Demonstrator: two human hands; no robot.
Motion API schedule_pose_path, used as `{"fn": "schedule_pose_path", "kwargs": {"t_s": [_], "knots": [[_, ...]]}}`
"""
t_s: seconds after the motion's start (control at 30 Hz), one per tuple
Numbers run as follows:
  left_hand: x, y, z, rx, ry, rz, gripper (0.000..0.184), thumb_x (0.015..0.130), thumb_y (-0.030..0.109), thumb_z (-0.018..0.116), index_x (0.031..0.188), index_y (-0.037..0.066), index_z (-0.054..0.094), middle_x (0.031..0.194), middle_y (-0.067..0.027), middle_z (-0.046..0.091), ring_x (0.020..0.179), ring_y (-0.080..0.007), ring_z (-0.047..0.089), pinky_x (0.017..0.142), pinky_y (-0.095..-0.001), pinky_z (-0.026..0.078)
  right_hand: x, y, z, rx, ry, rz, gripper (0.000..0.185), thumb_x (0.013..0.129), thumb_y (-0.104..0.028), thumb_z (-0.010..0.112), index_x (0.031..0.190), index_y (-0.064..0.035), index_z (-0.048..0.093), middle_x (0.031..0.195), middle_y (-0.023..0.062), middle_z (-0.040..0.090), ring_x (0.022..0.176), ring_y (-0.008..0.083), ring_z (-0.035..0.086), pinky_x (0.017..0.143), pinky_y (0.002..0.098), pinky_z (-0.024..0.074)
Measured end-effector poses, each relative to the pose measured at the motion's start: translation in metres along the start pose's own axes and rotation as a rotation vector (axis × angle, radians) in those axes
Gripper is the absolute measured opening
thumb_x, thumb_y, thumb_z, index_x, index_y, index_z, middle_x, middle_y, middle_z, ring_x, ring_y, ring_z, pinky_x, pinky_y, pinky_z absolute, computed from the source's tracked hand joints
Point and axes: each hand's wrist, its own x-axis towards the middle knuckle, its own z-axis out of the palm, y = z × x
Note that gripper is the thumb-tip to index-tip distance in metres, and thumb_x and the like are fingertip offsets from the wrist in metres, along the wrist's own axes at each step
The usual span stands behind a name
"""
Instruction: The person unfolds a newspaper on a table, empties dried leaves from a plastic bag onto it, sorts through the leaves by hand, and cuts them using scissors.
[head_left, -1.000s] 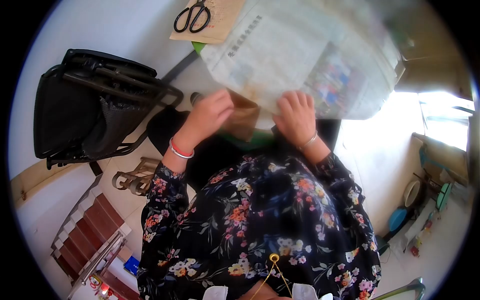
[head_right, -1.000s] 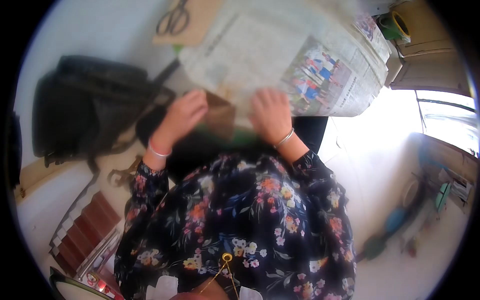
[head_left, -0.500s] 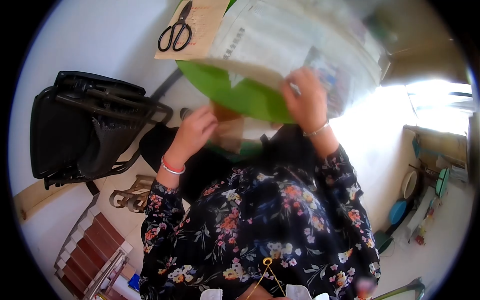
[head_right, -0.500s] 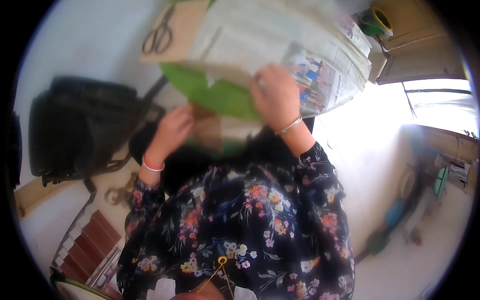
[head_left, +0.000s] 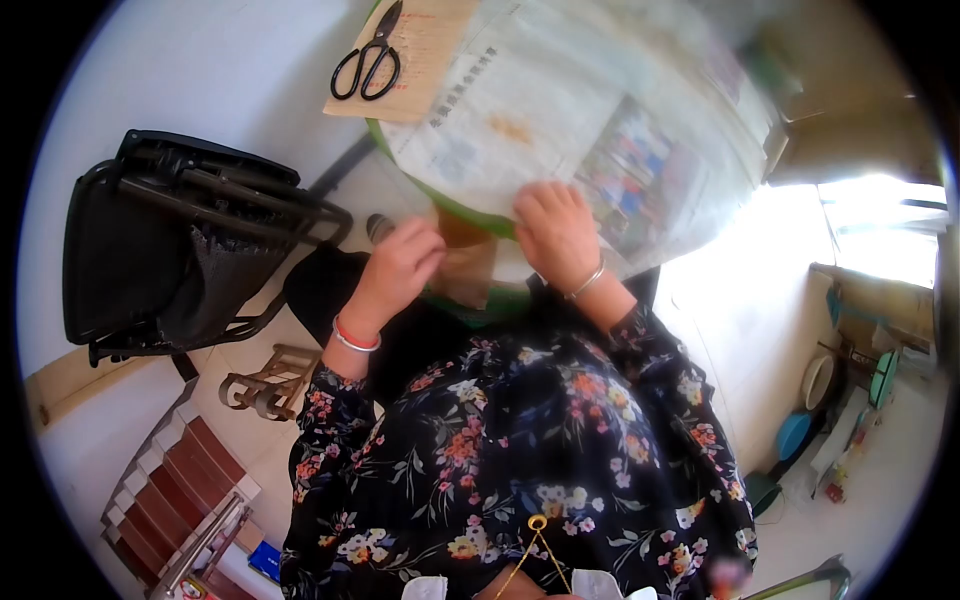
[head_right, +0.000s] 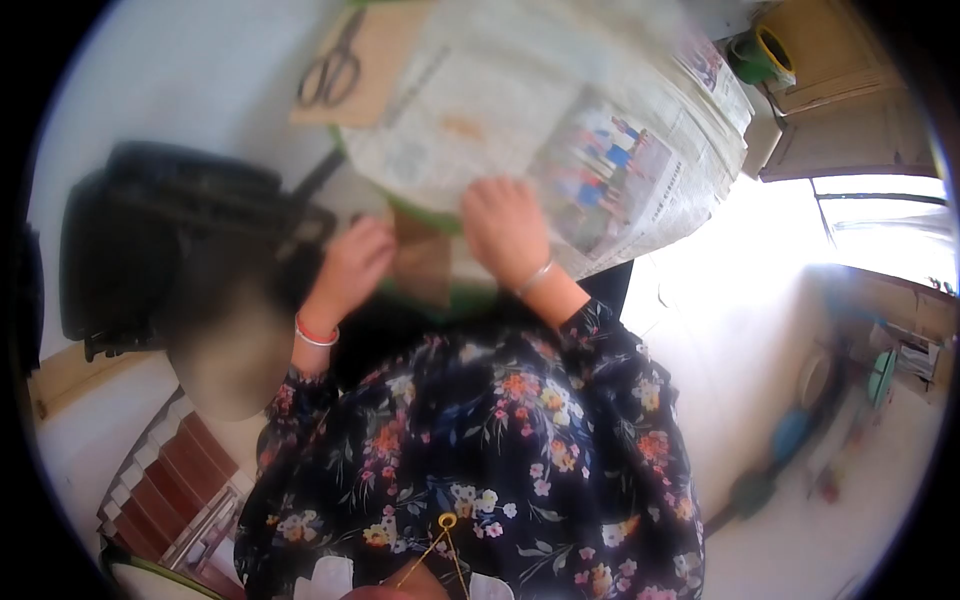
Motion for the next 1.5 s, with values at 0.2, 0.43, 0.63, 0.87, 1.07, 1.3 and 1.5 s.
{"fn": "schedule_pose_path", "kwargs": {"t_s": [0.2,0.43,0.63,0.87,1.07,1.3,1.5], "knots": [[-0.002,-0.003,0.001,-0.01,0.037,-0.006,0.008,0.082,0.002,0.064,0.086,0.003,0.057,0.088,-0.0131,0.055,0.081,-0.0339,0.058,0.07,-0.0382,0.048,-0.005,-0.014,-0.004,0.075,-0.02,-0.021,0.029,0.078,-0.014,0.069,0.104,-0.0046,0.059,0.116,0.0138,0.056,0.106,0.0348,0.053,0.09,0.0411,0.0414],[-0.014,-0.019,0.002,0.002,-0.029,-0.037,0.009,0.081,0.003,0.064,0.085,0.002,0.057,0.087,-0.0136,0.055,0.08,-0.0347,0.057,0.068,-0.0385,0.048,-0.013,0.014,-0.029,0.207,0.022,0.024,0.033,0.079,-0.015,0.068,0.108,-0.0023,0.061,0.113,0.0171,0.061,0.103,0.0366,0.056,0.089,0.0458,0.0444],[-0.017,-0.023,-0.001,0.04,-0.058,-0.062,0.008,0.082,0.003,0.064,0.085,0.002,0.056,0.085,-0.0137,0.054,0.076,-0.0344,0.057,0.066,-0.0378,0.047,-0.041,0.024,-0.027,0.278,0.017,0.076,0.02,0.079,-0.002,0.066,0.099,-0.0029,0.064,0.102,0.0128,0.065,0.093,0.0331,0.06,0.079,0.0378,0.0492],[-0.04,0.001,-0.048,0.146,-0.017,-0.107,0.008,0.083,0.007,0.063,0.086,0.003,0.056,0.084,-0.015,0.053,0.076,-0.0358,0.056,0.065,-0.0408,0.047,-0.049,-0.029,-0.023,0.408,-0.134,0.103,0.016,0.081,-0.002,0.065,0.097,-0.0044,0.065,0.095,0.0125,0.064,0.086,0.0315,0.062,0.072,0.0362,0.0504],[-0.046,-0.002,-0.044,0.313,0.065,-0.062,0.007,0.082,0.008,0.062,0.084,0.004,0.056,0.083,-0.013,0.052,0.075,-0.0329,0.056,0.061,-0.0398,0.047,-0.04,-0.043,-0.013,0.472,-0.243,-0.1,0.016,0.082,-0.004,0.065,0.098,-0.0053,0.065,0.094,0.0129,0.064,0.088,0.0333,0.061,0.076,0.038,0.0507],[-0.072,0.048,-0.05,0.606,0.146,0.051,0.01,0.071,0.004,0.062,0.08,0.004,0.057,0.079,-0.0087,0.05,0.074,-0.0243,0.057,0.057,-0.0325,0.047,-0.032,-0.024,0.05,0.624,-0.389,0.041,0.06,0.077,-0.019,0.077,0.129,-0.0031,0.052,0.124,0.0185,0.057,0.114,0.0333,0.056,0.094,0.0391,0.046],[-0.083,0.087,-0.042,0.578,0.296,0.221,0.02,0.067,0.003,0.068,0.086,-0.001,0.062,0.089,-0.0113,0.059,0.079,-0.0266,0.062,0.065,-0.0319,0.054,-0.004,-0.04,0.076,0.881,-0.615,-0.105,0.069,0.078,-0.021,0.077,0.135,0.0001,0.046,0.137,0.0197,0.049,0.126,0.0301,0.048,0.106,0.0391,0.038]]}}
